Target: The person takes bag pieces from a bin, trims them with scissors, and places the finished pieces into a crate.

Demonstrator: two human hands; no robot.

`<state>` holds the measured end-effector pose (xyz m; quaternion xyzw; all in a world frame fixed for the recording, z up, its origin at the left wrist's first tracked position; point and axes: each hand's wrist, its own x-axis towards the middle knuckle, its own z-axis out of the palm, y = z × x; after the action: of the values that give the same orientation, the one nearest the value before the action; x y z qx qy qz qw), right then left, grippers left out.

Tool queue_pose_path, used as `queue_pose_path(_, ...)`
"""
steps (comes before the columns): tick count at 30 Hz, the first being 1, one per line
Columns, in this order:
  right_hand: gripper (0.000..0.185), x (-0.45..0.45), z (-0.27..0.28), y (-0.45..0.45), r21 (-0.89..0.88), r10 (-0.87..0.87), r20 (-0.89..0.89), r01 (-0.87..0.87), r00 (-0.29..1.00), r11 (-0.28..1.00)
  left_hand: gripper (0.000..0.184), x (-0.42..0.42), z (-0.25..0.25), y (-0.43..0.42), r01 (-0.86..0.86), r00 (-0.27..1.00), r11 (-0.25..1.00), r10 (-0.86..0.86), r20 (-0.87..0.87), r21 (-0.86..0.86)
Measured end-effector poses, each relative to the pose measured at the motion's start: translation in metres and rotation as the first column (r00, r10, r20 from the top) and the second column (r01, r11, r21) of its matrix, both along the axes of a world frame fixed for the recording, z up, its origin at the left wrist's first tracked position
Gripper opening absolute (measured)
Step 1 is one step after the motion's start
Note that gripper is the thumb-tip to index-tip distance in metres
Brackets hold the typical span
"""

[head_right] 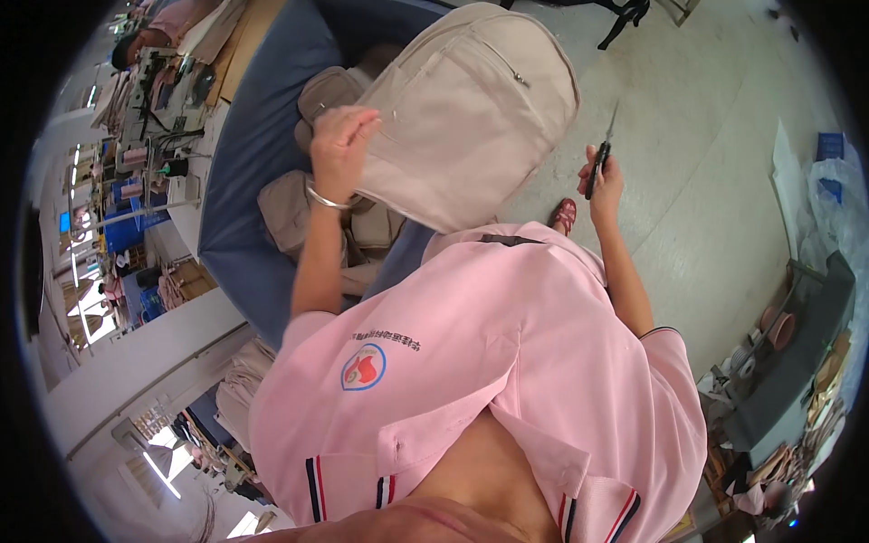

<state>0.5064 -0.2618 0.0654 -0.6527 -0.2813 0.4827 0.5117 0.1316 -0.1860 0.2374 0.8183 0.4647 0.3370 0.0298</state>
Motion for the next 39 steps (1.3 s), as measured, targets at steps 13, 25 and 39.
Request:
queue_pose_path(13,0.055,-0.013,0.114,0.009,0.129,0.258,0.823,-0.610,0.506,0.782,0.008,0.010,0.097,0.037,0.253,0.923,0.966,-0.225,-0.313,0.050)
queue_pose_path(25,0.059,-0.026,0.158,0.023,0.052,0.296,0.906,-0.773,0.303,0.633,0.009,0.012,0.065,0.053,0.389,0.914,0.906,-0.402,-0.049,-0.165)
queue_pose_path(39,0.055,-0.041,0.182,0.041,-0.105,0.338,0.933,-0.804,0.125,0.585,0.008,0.018,0.050,0.058,0.404,0.914,0.906,-0.407,0.008,-0.121)
